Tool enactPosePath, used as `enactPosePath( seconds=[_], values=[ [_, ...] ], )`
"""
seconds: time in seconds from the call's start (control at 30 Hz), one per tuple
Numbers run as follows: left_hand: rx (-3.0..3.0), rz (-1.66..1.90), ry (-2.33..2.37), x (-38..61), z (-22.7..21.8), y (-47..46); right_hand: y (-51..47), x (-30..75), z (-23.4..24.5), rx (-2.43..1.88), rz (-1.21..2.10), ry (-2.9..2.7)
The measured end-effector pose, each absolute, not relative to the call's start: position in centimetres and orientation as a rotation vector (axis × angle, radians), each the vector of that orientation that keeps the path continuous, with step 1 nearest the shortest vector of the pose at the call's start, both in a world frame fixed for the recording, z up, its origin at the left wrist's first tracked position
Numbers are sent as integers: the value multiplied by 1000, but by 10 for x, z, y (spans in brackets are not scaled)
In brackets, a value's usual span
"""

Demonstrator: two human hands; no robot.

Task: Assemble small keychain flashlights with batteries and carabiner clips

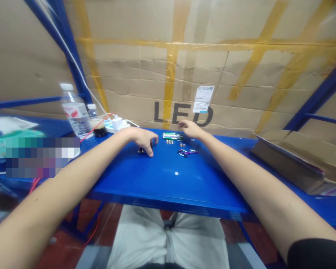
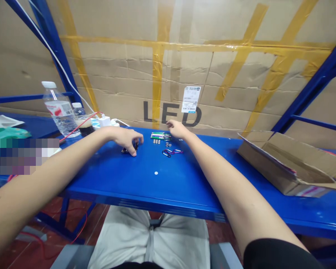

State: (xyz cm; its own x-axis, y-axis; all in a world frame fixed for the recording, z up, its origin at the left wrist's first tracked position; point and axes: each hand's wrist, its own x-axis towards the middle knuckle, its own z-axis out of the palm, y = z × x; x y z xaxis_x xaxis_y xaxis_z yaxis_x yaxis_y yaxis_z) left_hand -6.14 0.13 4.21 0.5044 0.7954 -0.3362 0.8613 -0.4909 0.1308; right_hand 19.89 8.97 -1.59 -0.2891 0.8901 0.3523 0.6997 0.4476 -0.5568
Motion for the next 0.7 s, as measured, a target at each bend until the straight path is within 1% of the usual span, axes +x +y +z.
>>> enactPosePath(
  seconds=[0.07, 0.1, 0.17, 0.2, 0.27, 0.33, 0.37, 0.43, 0.53, 0.6, 0.63, 0.7],
  values=[
    [2473, -323, 1399, -60, 36, -4, 74, 201, -12, -1283, 317, -2068],
    [2507, -263, 1386, -59, 33, -3, 65, 202, -9, -1249, 282, -2058],
    [2644, -14, 1316, -55, 28, 2, 43, 202, -5, -1188, 289, -2012],
    [2739, 171, 1250, -51, 27, 4, 32, 201, -3, -1156, 355, -1987],
    [2909, 549, 1078, -39, 25, 8, 12, 198, -1, -1088, 619, -1948],
    [3045, 742, 911, -23, 24, 8, -4, 195, 0, -1029, 884, -1927],
    [3082, 781, 850, -16, 24, 7, -9, 194, -1, -993, 945, -1918],
    [3105, 825, 778, -4, 21, 6, -14, 193, -3, -978, 946, -1884],
    [3010, 926, 776, 2, 15, 8, -12, 200, -6, -1056, 896, -1823],
    [2932, 987, 880, -2, 8, 12, -9, 208, -8, -1105, 797, -1832],
    [2949, 956, 950, -5, 4, 15, -9, 211, -8, -1116, 710, -1850],
    [3089, 745, 1077, -11, -3, 20, -10, 217, -7, -1121, 494, -1907]
  ],
)
